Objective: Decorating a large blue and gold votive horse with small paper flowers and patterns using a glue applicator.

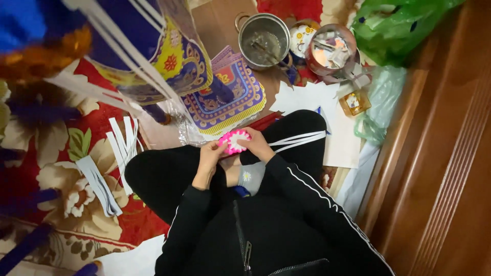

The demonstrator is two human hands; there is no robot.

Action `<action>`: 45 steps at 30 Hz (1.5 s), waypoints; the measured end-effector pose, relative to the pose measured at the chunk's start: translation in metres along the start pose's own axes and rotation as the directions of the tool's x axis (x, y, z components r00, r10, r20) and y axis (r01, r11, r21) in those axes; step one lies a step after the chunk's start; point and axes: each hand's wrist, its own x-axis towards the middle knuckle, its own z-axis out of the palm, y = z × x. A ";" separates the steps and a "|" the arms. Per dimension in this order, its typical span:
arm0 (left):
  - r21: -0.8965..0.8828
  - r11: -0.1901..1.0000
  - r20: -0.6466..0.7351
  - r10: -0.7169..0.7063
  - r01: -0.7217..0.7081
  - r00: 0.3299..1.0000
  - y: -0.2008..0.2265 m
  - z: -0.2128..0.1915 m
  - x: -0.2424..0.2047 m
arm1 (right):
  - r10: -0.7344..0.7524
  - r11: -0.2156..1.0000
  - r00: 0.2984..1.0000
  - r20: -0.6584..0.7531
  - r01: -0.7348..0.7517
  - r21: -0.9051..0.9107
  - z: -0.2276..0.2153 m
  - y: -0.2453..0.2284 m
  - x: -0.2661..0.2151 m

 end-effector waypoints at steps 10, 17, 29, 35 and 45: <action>0.036 0.997 -0.026 0.076 -0.075 0.997 0.014 -0.005 -0.002 | 0.038 0.970 0.985 0.170 -0.078 0.232 0.005 -0.037 -0.011; 0.156 0.984 0.074 0.079 -0.090 0.994 0.048 0.001 0.010 | -0.007 0.875 0.995 0.102 -0.044 0.482 0.002 -0.053 -0.017; 0.254 0.961 0.190 0.060 -0.108 0.980 0.015 -0.014 0.045 | -0.231 0.973 0.943 0.240 0.219 0.075 0.009 -0.008 -0.002; 0.218 0.973 0.218 0.028 -0.076 0.976 0.032 -0.002 0.030 | -0.181 0.976 0.947 0.266 0.140 0.164 0.009 -0.011 -0.003; -0.212 0.976 0.342 0.035 0.041 0.939 0.056 0.001 0.004 | -0.206 0.943 0.970 0.132 0.160 0.293 0.004 -0.016 0.004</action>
